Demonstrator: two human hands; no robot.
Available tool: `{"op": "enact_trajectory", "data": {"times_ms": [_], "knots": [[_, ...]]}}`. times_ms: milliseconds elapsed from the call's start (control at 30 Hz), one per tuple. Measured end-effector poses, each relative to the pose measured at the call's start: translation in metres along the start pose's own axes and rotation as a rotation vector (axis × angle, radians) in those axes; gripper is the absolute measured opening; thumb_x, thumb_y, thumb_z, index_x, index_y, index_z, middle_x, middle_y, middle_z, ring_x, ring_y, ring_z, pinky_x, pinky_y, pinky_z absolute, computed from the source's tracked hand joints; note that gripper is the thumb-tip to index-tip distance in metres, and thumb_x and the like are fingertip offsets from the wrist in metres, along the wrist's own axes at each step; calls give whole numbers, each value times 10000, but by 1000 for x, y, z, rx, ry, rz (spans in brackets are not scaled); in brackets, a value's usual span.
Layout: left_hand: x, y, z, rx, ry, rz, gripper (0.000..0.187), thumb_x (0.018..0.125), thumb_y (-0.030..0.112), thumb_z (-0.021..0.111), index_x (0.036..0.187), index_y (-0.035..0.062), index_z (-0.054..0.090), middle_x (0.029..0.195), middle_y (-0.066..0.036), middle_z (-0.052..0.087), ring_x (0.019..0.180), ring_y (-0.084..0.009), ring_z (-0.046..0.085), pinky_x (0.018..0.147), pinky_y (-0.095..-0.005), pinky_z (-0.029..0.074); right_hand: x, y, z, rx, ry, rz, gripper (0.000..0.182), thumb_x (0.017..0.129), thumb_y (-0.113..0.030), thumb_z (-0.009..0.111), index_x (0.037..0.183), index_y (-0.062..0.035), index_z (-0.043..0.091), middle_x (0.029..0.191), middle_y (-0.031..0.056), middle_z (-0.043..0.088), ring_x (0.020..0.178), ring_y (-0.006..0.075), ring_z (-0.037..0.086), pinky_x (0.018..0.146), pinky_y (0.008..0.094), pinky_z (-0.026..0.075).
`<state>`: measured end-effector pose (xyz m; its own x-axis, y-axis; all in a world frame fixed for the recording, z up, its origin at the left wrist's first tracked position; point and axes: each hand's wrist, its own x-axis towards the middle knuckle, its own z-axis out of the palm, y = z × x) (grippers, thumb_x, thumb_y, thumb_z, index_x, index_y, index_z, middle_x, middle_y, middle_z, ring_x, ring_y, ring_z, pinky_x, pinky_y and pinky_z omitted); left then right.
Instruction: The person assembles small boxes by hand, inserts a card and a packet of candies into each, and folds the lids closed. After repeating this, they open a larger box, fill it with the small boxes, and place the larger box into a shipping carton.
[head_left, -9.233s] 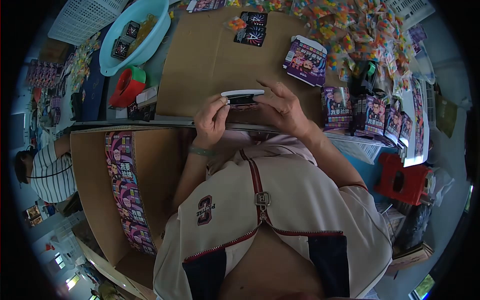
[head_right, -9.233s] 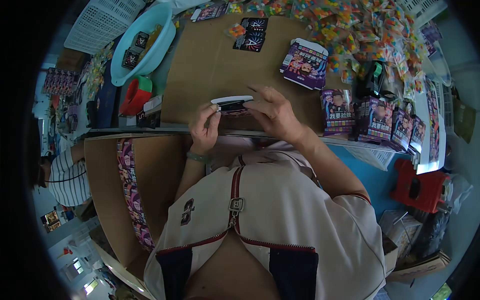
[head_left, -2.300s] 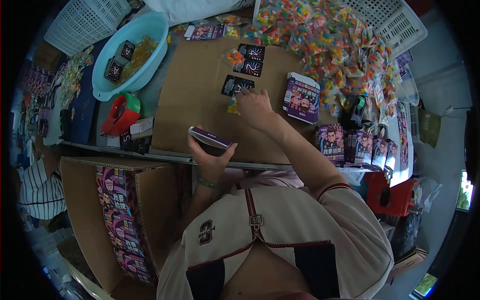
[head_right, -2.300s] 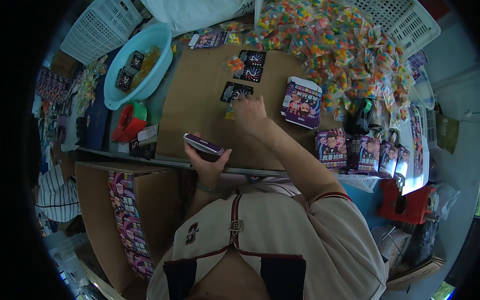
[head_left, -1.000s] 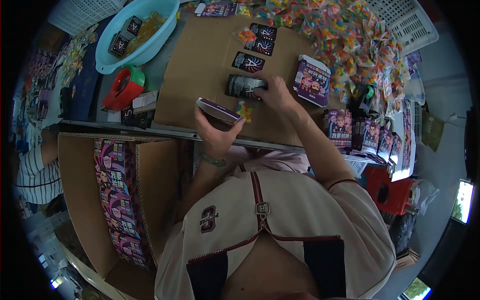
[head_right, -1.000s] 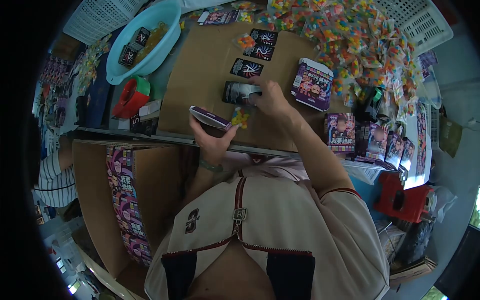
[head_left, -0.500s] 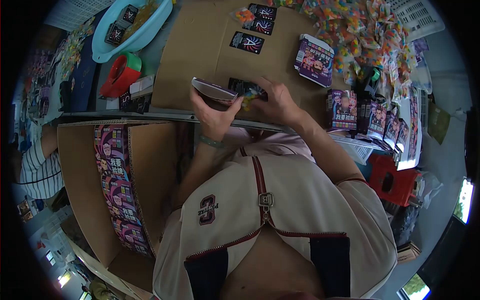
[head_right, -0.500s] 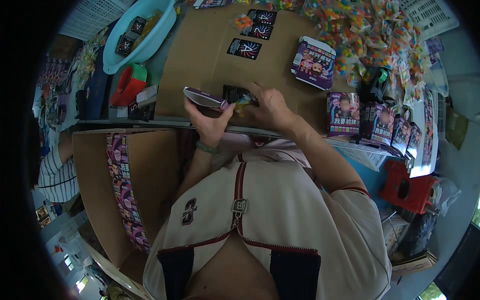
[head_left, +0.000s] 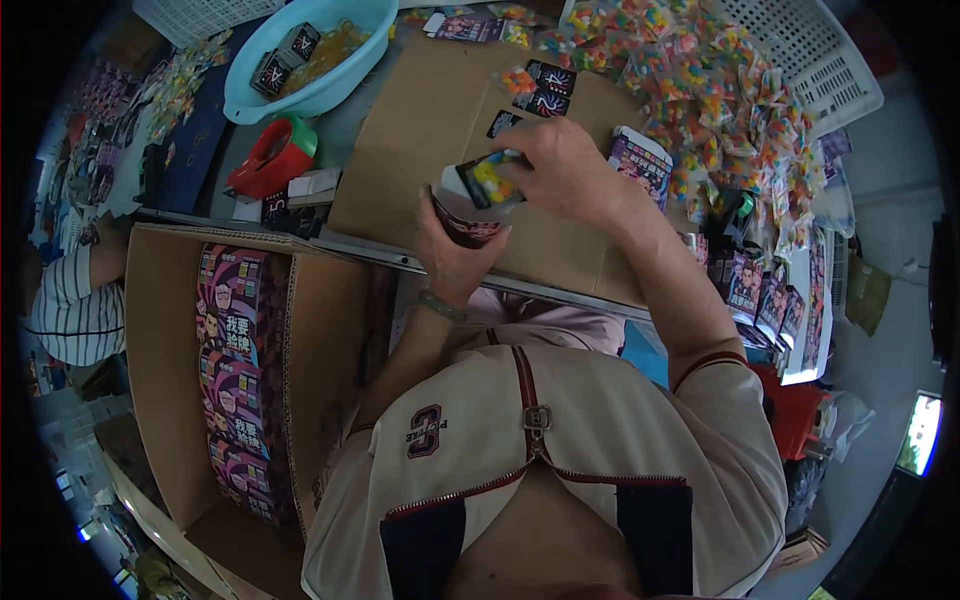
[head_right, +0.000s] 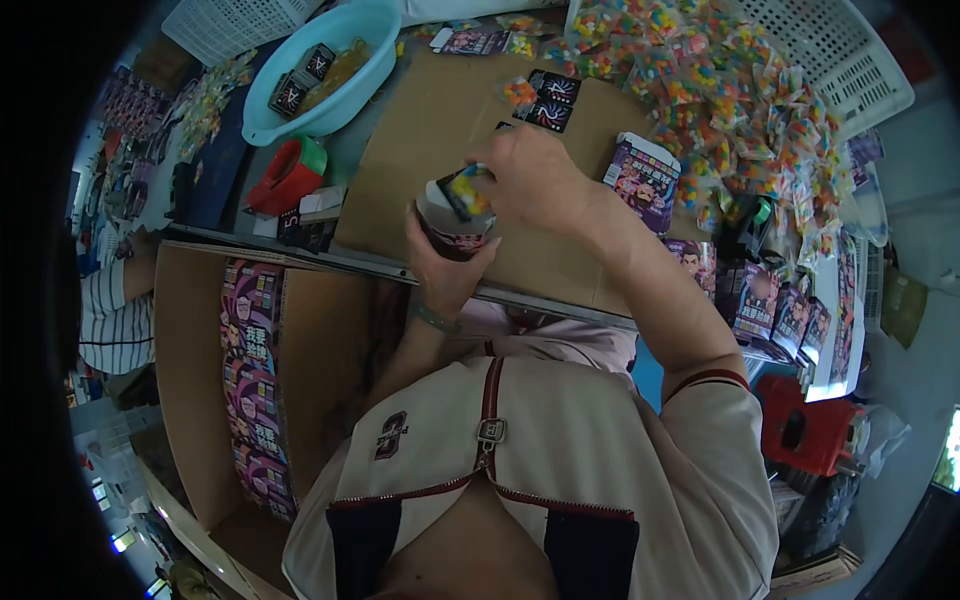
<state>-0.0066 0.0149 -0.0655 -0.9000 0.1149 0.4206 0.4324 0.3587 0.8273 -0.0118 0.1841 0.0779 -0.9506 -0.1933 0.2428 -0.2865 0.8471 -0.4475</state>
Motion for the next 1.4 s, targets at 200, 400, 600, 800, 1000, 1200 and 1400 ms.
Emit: {"op": "enact_trajectory", "data": {"times_ms": [200, 400, 600, 800, 1000, 1200, 1400], "knots": [[1, 0, -1, 32, -18, -35, 1147, 529, 265, 905, 1405, -39, 231, 1265, -237, 476, 1130, -373, 525, 931, -435, 451, 20, -16, 18, -329, -215, -247, 283, 757, -93, 643, 1036, -52, 612, 856, 128, 622, 775, 325, 646, 633, 408, 526], [-5, -4, -3, -47, -1, -76, 1172, 532, 286, 903, 1413, -42, 202, 1251, -236, 473, 1104, -370, 532, 916, -440, 454, 2, -21, 22, -128, 6, -257, 416, 731, -111, 703, 1123, -58, 575, 917, 133, 624, 798, 305, 651, 632, 379, 531], [-2, -2, 3, -66, 63, -12, 1134, 602, 311, 886, 1416, -45, 183, 1256, -256, 453, 1107, -372, 520, 915, -442, 445, -55, -11, 60, 143, 440, -1, 367, 686, -35, 764, 1029, -42, 634, 918, 129, 637, 788, 285, 651, 651, 350, 536], [-8, -15, -15, -37, -2, 387, 639, 784, 235, 761, 1259, -52, 444, 1203, -259, 514, 1038, -403, 565, 840, -450, 483, -86, 3, 95, 238, 492, 94, 277, 708, -40, 762, 968, -26, 668, 956, 145, 649, 831, 296, 656, 692, 349, 539], [-8, -26, -26, -55, 21, 503, 249, 850, 86, 678, 1053, -30, 589, 1046, -215, 639, 840, -365, 657, 702, -394, 543, -87, 11, 83, 335, 490, 78, 240, 742, -47, 736, 974, -29, 680, 1049, 180, 635, 908, 321, 629, 758, 368, 526], [4, -13, -36, -139, -75, 472, 165, 844, 12, 648, 1001, -21, 608, 1024, -187, 652, 818, -332, 663, 719, -366, 536, -86, 16, 76, 359, 418, -6, 228, 754, -37, 716, 978, -23, 678, 1074, 175, 636, 903, 320, 630, 756, 366, 524], [26, 2, -46, -127, -174, 439, 200, 836, -27, 633, 1032, 1, 609, 927, -134, 647, 726, -240, 639, 651, -311, 507, -83, -3, 72, 418, 425, 214, 216, 769, -30, 714, 982, -47, 676, 905, 142, 682, 820, 255, 670, 708, 317, 537]]}}
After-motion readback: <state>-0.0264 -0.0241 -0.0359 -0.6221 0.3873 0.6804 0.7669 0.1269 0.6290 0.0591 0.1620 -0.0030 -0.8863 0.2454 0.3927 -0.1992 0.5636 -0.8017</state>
